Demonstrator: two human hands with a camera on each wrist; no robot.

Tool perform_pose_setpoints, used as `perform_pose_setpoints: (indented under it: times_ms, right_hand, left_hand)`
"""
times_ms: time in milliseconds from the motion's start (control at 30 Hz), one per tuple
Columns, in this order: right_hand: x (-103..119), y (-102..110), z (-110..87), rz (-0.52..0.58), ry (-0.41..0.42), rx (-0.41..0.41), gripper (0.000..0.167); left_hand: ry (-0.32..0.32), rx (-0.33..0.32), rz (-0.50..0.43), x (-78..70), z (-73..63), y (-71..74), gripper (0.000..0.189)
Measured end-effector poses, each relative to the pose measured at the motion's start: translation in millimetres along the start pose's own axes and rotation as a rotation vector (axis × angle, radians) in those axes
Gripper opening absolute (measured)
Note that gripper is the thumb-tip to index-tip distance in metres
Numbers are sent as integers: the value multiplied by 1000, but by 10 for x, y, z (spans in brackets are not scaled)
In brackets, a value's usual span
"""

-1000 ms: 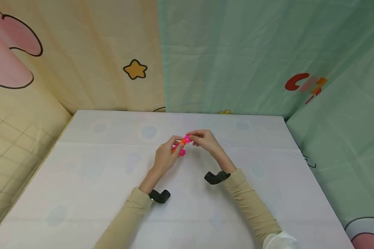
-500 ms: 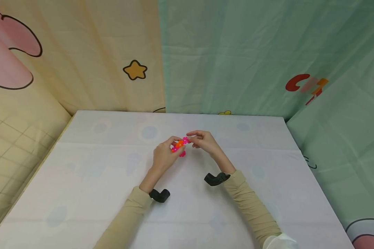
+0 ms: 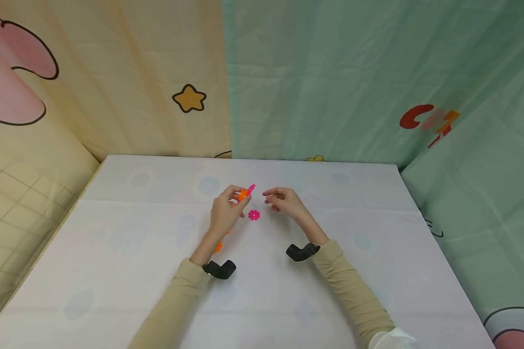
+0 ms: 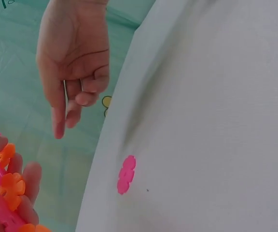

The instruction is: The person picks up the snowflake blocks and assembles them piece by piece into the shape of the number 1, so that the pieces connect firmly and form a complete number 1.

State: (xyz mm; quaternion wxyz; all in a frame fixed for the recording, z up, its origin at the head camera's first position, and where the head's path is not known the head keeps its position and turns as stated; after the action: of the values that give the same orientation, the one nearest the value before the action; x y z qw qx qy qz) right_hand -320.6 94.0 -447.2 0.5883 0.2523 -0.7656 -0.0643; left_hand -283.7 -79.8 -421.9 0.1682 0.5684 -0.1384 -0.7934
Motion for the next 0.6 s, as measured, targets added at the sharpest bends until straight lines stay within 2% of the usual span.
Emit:
perform_pose_setpoints:
  times_ms: [133, 267, 600]
  right_hand:
    - [-37, -47, 48, -41, 8, -10, 26]
    - [-59, -111, 69, -74, 1, -18, 25]
    - [-91, -274, 90, -163, 12, -1, 26]
  left_hand:
    - [22, -20, -26, 10, 23, 48, 30]
    - [29, -26, -10, 31, 32, 87, 31]
    - [-19, -24, -17, 12, 29, 128, 27]
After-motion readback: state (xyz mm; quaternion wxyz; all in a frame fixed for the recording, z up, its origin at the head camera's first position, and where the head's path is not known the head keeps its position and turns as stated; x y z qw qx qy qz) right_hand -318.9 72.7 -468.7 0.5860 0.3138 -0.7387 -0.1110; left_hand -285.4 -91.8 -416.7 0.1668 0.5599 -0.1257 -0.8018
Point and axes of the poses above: each hand's wrist, its own z-axis towards the middle knuckle, its own y-axis out of the back of the hand, x = y × z, the point moved 8 cm from there along z, towards the middle knuckle, and after that the axes turned 9 degrees about -y, right-handed, at the moved point
